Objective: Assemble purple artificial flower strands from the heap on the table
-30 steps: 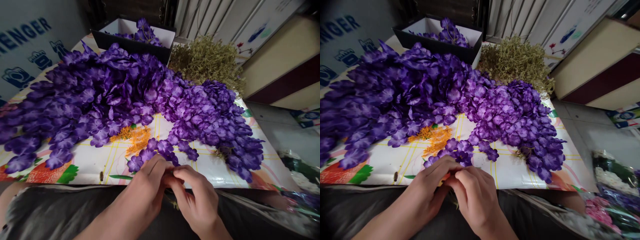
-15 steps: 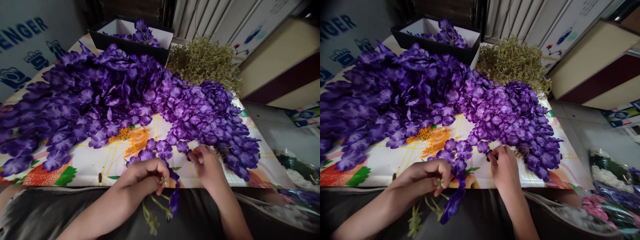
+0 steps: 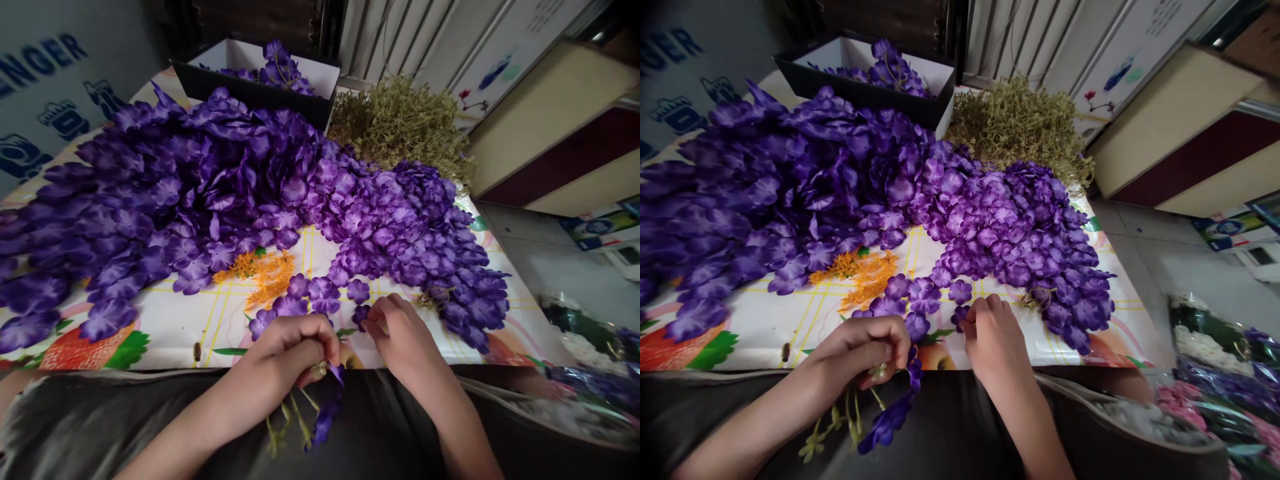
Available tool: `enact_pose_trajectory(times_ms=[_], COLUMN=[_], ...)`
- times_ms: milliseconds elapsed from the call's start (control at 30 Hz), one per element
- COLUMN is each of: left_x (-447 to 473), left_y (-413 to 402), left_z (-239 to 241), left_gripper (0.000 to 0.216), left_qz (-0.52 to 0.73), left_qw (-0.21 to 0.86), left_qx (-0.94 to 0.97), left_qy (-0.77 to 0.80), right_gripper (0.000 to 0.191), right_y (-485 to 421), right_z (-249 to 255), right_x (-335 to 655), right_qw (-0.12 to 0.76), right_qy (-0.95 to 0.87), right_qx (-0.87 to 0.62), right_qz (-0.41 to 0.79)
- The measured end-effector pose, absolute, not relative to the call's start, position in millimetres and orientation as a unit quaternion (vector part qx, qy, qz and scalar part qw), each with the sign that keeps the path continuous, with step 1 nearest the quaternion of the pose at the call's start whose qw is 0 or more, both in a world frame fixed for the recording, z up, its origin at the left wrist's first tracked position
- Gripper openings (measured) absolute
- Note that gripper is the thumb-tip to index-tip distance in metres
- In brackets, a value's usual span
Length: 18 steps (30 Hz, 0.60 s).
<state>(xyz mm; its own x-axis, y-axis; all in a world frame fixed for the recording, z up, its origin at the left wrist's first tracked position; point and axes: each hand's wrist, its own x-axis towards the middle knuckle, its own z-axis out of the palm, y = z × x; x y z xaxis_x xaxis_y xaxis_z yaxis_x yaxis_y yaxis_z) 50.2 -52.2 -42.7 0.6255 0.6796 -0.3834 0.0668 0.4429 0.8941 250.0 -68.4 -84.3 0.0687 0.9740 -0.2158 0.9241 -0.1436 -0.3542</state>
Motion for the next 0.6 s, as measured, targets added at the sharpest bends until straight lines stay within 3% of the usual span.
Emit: enact_pose_trajectory(times_ms=[367,600], left_x=[56.4,55.1], left_y=[-54.2,-61.9], left_z=[-46.8,-39.7], left_gripper=[0.012,0.012], left_qz=[0.194,0.187], left_qw=[0.722,0.761], left_qx=[0.534,0.506], left_qy=[0.394,0.361], right_gripper=[0.025,0.032], right_y=[-67.6,-88.8], right_z=[-78.7,-51.0], right_x=[251.7,230.4], right_qw=[0.122,0.403], right_qy=[-0.646,-0.698], right_qx=[-0.711,-0.538], right_qz=[0.249,0.245])
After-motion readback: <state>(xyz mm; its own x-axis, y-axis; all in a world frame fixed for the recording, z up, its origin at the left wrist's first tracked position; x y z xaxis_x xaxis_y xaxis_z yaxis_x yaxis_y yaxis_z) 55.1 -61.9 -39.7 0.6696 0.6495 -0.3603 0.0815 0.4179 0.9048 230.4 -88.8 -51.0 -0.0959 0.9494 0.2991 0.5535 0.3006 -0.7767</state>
